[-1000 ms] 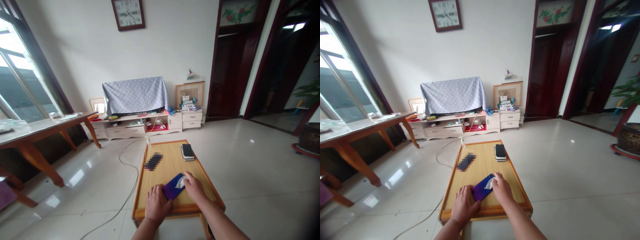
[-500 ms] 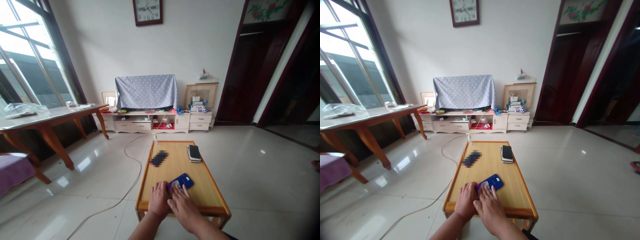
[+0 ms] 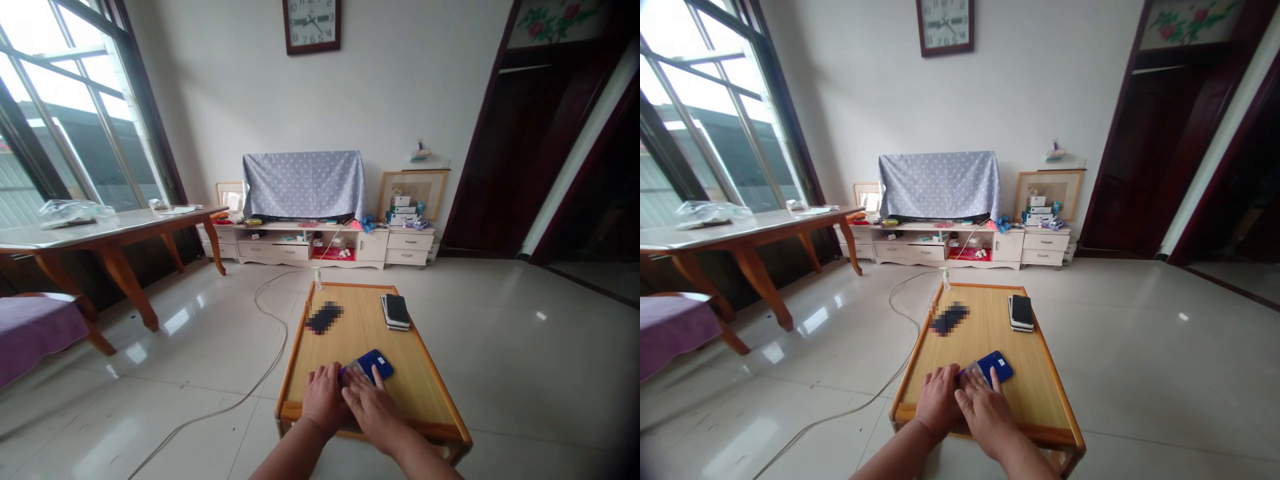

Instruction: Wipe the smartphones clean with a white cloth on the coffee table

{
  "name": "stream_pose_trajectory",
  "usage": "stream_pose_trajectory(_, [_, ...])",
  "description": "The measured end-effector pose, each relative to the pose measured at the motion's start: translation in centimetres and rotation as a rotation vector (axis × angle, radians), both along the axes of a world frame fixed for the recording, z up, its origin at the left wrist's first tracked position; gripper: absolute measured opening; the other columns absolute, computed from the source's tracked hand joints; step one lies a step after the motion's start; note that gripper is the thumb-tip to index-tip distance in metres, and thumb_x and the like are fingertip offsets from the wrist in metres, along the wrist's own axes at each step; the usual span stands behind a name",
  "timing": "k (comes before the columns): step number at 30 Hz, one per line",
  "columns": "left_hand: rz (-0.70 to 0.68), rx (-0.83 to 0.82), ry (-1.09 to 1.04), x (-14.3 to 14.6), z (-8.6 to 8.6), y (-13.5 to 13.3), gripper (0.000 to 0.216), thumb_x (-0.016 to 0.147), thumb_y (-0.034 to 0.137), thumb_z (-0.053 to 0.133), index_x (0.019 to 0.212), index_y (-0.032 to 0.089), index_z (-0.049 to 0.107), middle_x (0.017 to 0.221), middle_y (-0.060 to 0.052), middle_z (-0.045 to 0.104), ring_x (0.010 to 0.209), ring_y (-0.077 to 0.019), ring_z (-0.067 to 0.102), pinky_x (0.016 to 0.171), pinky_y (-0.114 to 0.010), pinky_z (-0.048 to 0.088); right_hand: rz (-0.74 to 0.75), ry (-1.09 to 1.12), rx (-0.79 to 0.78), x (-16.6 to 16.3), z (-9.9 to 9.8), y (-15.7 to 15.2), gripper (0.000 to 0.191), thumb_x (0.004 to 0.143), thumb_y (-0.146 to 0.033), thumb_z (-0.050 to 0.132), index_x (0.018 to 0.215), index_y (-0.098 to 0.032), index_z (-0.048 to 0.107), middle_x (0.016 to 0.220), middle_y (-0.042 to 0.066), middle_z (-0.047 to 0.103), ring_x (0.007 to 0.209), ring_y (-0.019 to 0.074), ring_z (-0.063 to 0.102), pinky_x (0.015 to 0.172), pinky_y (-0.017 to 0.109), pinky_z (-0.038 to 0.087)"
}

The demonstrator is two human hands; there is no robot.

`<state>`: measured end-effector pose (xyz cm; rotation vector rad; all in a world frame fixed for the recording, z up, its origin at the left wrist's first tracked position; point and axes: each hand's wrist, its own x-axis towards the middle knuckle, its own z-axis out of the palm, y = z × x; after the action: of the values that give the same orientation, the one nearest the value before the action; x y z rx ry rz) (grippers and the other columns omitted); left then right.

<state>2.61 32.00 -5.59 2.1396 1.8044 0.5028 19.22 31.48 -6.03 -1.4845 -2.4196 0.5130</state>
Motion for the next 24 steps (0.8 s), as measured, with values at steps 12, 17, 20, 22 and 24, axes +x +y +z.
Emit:
stream_pose_trajectory(12, [-0.039,0.035,-0.004,-0.6,0.1,-0.1,0.038,0.079,0.040,0.057,0.114,0.026,0.057,0.113,-0.006,0.069,0.108,-0.0266,0.058,0.098,-0.041,0.034,0.074,0.074,-0.007,-2.4,-0.8,-0.2,0.061,0.106,-0.057,0.016,0.159,-0.030,0.031,0.160,0.002,0.039,0.152,0.0232,0.029,0.127,0.054,0.004])
stream_pose_trajectory(17, [0.004,0.029,-0.017,-0.8,-0.2,0.2,0.054,0.075,0.050,0.064,0.123,0.027,0.053,0.120,-0.007,0.067,0.117,-0.0296,0.054,0.103,-0.042,0.033,-0.154,0.013,0.038,-0.1,-0.9,2.9,0.061,0.106,-0.057,0.017,0.150,-0.029,0.049,0.155,0.004,0.047,0.150,0.0253,0.034,0.126,0.057,0.004])
stream_pose_trajectory(20, [0.011,0.026,-0.030,-0.9,-0.2,0.4,0.068,0.068,0.052,0.070,0.128,0.026,0.051,0.126,-0.007,0.065,0.120,-0.0308,0.053,0.105,-0.042,0.031,-0.275,-0.007,0.063,0.6,-1.3,4.4,0.067,0.106,-0.055,0.016,0.151,-0.016,0.047,0.157,0.014,0.043,0.151,0.0313,0.029,0.124,0.063,0.003])
stream_pose_trajectory(22, [0.018,0.030,-0.052,-0.8,-0.2,0.5,0.063,0.072,0.054,0.066,0.128,0.027,0.052,0.124,-0.007,0.066,0.119,-0.0302,0.053,0.105,-0.042,0.031,-0.234,0.001,0.066,-0.3,-1.6,4.2,0.065,0.106,-0.055,0.018,0.152,-0.018,0.046,0.157,0.011,0.044,0.151,0.0282,0.031,0.125,0.058,0.005])
stream_pose_trajectory(24, [0.021,0.037,-0.069,-0.6,-0.1,0.5,0.051,0.081,0.053,0.057,0.126,0.030,0.054,0.122,-0.006,0.067,0.117,-0.0284,0.054,0.103,-0.041,0.031,-0.134,0.020,0.066,-1.6,-1.7,3.8,0.061,0.107,-0.054,0.018,0.152,-0.024,0.046,0.155,0.005,0.048,0.150,0.0224,0.034,0.127,0.050,0.007])
